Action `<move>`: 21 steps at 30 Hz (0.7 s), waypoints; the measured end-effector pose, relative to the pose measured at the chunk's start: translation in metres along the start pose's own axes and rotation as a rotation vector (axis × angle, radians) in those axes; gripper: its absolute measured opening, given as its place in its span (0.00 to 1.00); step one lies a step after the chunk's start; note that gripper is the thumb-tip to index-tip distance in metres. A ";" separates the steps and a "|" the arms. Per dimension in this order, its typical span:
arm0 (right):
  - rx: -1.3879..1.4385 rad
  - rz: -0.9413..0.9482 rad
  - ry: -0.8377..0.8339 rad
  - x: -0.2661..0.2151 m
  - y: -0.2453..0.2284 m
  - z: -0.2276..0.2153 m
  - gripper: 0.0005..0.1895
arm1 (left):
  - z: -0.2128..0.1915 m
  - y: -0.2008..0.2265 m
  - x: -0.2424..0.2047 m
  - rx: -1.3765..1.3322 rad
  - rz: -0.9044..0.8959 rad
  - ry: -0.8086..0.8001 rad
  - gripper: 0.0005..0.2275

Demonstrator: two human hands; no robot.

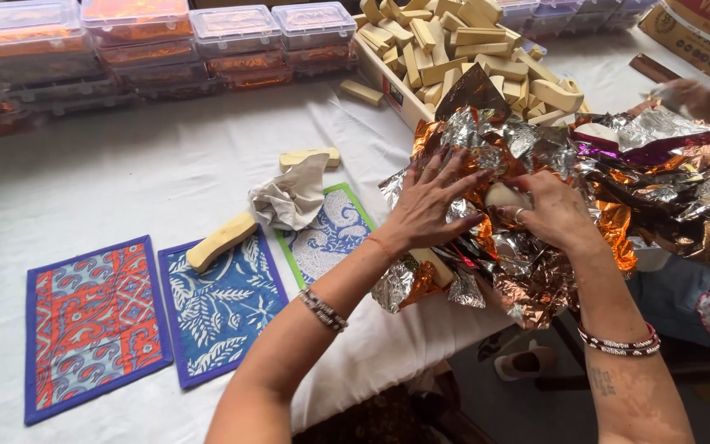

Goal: The person sits at a table and cleans a wooden block with a white cloth. They then pick up a sheet of shiny foil and wrap the block, placing the finished item into a white box.

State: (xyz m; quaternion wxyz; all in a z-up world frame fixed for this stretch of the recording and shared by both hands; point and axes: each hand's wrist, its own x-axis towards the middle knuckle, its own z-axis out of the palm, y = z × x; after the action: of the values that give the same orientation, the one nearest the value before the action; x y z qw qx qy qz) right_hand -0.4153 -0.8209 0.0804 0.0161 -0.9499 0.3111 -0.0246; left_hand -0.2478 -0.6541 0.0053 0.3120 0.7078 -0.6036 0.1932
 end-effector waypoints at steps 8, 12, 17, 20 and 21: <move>0.002 0.020 -0.109 0.035 -0.018 -0.003 0.30 | 0.061 -0.019 0.030 -0.009 -0.264 -0.573 0.34; -0.087 0.018 -0.149 0.033 -0.026 0.008 0.28 | 0.063 -0.019 0.026 0.029 -0.232 -0.583 0.31; -0.093 0.040 -0.101 0.012 -0.036 0.006 0.27 | 0.036 -0.015 0.020 0.005 -0.231 -0.536 0.31; -0.104 0.022 -0.033 0.009 -0.034 0.012 0.27 | 0.001 -0.013 0.004 -0.062 -0.255 -0.509 0.31; -0.106 0.019 -0.009 0.008 -0.032 0.017 0.27 | -0.010 -0.013 -0.006 -0.084 -0.252 -0.472 0.31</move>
State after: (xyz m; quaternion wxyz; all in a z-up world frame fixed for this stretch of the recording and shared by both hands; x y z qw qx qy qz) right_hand -0.3889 -0.7999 0.0653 -0.0329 -0.9465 0.3209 -0.0036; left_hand -0.2351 -0.6424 0.0061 0.2133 0.7894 -0.5741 -0.0426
